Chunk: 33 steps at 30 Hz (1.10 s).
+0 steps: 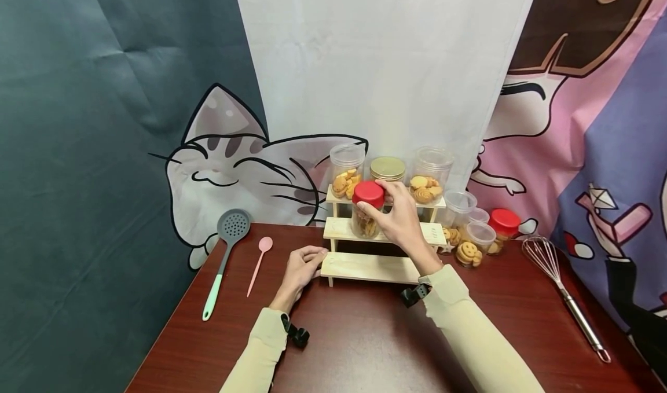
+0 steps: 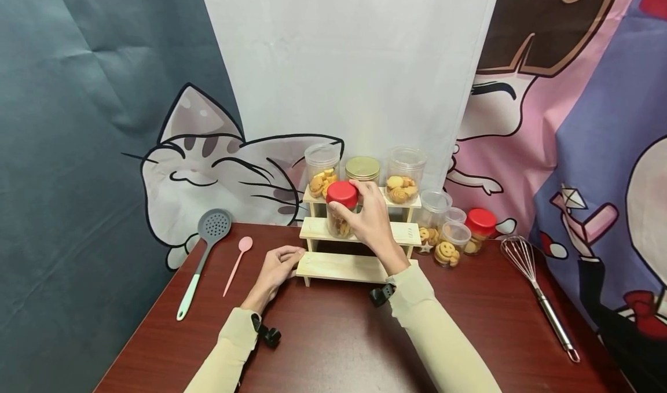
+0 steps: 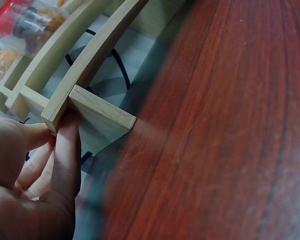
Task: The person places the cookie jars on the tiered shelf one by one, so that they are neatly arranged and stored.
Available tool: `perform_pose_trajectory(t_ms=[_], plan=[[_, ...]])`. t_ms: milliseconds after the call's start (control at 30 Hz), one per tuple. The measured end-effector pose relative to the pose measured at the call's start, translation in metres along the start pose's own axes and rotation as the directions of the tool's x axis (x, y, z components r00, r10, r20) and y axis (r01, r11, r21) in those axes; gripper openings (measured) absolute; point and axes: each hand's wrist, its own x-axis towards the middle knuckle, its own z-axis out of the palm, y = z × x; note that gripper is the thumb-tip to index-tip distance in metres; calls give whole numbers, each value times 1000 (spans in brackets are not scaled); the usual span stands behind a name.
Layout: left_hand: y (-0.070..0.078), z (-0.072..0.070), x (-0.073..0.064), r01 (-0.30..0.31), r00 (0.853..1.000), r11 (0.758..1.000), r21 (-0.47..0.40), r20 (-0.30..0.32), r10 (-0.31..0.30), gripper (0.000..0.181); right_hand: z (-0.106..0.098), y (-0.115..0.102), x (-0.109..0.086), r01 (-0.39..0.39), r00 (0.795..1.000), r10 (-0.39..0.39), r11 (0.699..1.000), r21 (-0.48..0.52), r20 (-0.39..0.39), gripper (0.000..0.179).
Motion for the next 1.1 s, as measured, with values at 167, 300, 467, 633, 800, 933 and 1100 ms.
perform_pose_trajectory(t_ms=[167,300,467,633,800,933,1100], plan=[[-1,-1,0,2,1000,1000,9,-4,-2,29,6,2,-4,29,998,-29,1000,-3,-54,74],[-3,-2,0,14,1000,1000,-6,0,-14,31,11,6,-12,66,993,-66,998,4,-96,79],[-4,-4,-1,22,1000,1000,-22,7,-22,31,6,12,-26,71,993,-69,997,25,-93,83],[-4,-3,-2,6,1000,1000,-18,13,-6,31,-12,28,-47,91,988,-87,995,28,-128,69],[-4,-2,0,-5,1000,1000,-17,22,6,31,-44,56,-67,98,970,-92,995,16,-225,49],[-4,-2,1,0,1000,1000,-17,31,1,33,-72,85,-81,21,945,-22,1000,-7,-327,44],[-3,-3,1,8,999,1000,-23,33,-7,35,-101,121,-94,-153,884,105,986,-69,-456,46]])
